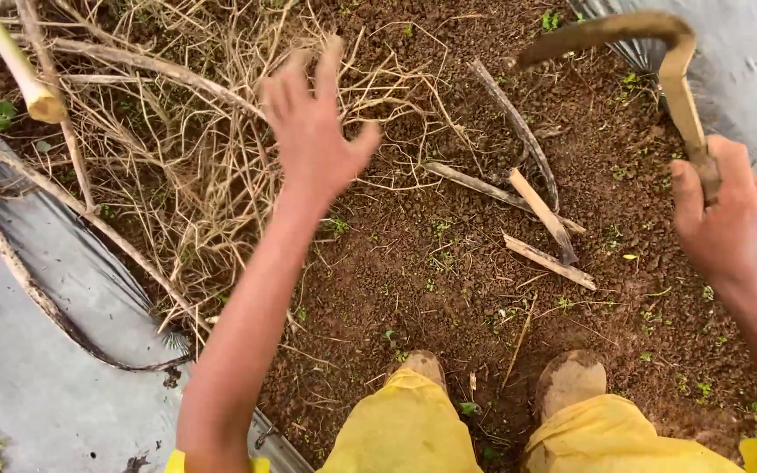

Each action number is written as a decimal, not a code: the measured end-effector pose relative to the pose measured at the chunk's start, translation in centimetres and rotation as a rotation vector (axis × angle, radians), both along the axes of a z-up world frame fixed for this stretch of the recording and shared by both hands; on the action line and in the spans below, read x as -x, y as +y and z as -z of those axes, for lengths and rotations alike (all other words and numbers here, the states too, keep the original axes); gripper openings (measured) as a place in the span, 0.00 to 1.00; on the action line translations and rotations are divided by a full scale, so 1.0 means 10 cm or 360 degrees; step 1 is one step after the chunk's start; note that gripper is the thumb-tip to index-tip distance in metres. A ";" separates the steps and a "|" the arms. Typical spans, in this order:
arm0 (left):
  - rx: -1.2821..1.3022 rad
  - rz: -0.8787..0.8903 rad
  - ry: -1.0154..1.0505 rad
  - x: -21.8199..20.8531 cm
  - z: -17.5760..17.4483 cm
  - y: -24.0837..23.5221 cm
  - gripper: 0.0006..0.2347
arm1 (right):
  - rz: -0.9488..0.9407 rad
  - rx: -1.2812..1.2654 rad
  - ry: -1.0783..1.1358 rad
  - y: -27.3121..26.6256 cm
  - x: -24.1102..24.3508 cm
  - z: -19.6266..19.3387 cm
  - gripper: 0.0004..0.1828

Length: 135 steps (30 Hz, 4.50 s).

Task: A person in a field uses a sickle to chop dried plant stalks into smaller pieces on the ground.

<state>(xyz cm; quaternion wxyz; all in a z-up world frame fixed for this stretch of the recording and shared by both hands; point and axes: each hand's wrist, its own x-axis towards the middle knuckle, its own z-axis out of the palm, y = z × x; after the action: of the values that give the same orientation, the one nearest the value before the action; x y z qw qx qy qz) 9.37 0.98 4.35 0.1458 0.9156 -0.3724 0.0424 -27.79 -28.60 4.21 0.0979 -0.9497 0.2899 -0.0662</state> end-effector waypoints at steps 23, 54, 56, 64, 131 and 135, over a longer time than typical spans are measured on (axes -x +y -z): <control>0.0249 0.1592 -0.0285 0.94 0.70 -0.73 0.14 | 0.0411 -0.0975 -0.0548 0.37 -0.06 -0.33 0.03; 0.0088 0.1024 -0.0020 1.03 0.42 -1.07 0.28 | 0.0780 -0.1197 -0.0695 0.79 -0.34 -0.68 0.04; 0.0281 0.0827 -0.0021 0.89 0.44 -0.73 0.27 | 0.0718 -0.1277 -0.0700 0.88 -0.45 -0.61 0.05; -0.0497 -0.0164 -0.0047 0.32 0.27 0.26 0.45 | 0.0612 -0.1598 -0.0584 1.51 -1.01 -0.49 0.07; -0.0369 -0.0045 0.0592 -0.25 0.04 0.80 0.11 | 0.0170 -0.2262 0.0564 2.05 -0.84 -0.02 0.26; -0.0696 0.0083 0.0179 -0.04 -0.08 0.72 0.06 | -0.0655 -0.0908 0.0900 2.10 -1.22 -0.13 0.25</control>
<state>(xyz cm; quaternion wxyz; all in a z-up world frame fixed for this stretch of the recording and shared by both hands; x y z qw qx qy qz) 9.76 8.13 5.19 -0.0345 0.9164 -0.3876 -0.0941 -15.61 -7.58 5.54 0.2840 -0.9033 0.1170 0.2995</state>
